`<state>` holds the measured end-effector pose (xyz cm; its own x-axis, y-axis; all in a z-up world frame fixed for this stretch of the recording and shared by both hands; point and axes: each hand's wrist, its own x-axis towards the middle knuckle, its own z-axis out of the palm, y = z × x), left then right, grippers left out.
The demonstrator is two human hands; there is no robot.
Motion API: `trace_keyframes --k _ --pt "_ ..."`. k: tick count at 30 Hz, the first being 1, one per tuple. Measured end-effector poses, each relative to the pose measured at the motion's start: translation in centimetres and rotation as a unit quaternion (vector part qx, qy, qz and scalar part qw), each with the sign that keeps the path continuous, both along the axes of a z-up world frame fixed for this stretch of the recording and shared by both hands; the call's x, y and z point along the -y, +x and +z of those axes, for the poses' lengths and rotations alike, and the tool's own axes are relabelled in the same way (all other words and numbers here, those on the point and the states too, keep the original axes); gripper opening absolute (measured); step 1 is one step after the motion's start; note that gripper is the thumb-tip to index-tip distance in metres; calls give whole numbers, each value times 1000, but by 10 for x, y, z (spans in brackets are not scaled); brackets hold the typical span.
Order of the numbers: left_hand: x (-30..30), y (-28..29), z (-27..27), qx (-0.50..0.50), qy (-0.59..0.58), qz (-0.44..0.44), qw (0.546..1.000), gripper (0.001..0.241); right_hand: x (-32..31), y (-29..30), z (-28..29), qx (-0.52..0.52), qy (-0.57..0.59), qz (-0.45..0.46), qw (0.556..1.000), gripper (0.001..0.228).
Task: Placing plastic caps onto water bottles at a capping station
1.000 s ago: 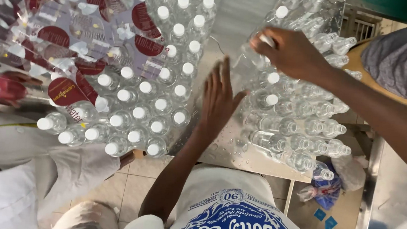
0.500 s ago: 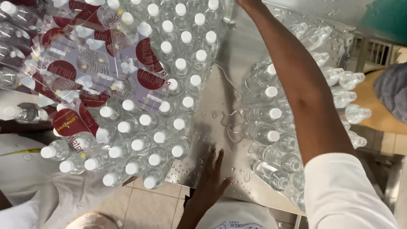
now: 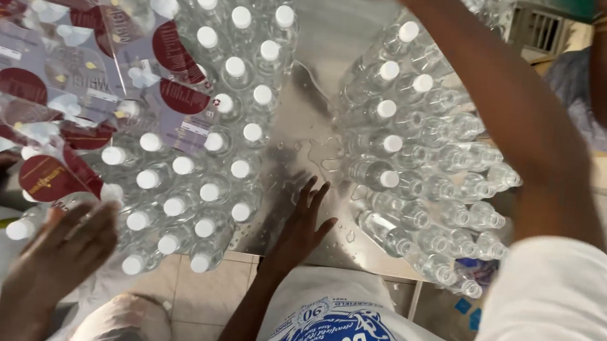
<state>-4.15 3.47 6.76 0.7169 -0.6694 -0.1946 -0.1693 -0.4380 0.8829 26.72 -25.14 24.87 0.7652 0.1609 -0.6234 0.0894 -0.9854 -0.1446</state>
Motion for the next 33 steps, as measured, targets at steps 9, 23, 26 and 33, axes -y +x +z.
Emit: trace_keyframes --k 9,23,26,33 --pt "29 10 -52 17 -64 -34 997 80 18 -291 -90 -83 -16 60 995 70" --pt "15 18 -36 -158 -110 28 981 99 -37 -278 -36 62 144 -187 970 48" --pt "8 23 -57 -220 -125 100 962 83 -28 -266 -52 99 205 -222 948 45" --pt "-1 14 -77 -159 -76 169 970 65 -35 -238 -81 143 227 -54 962 36"
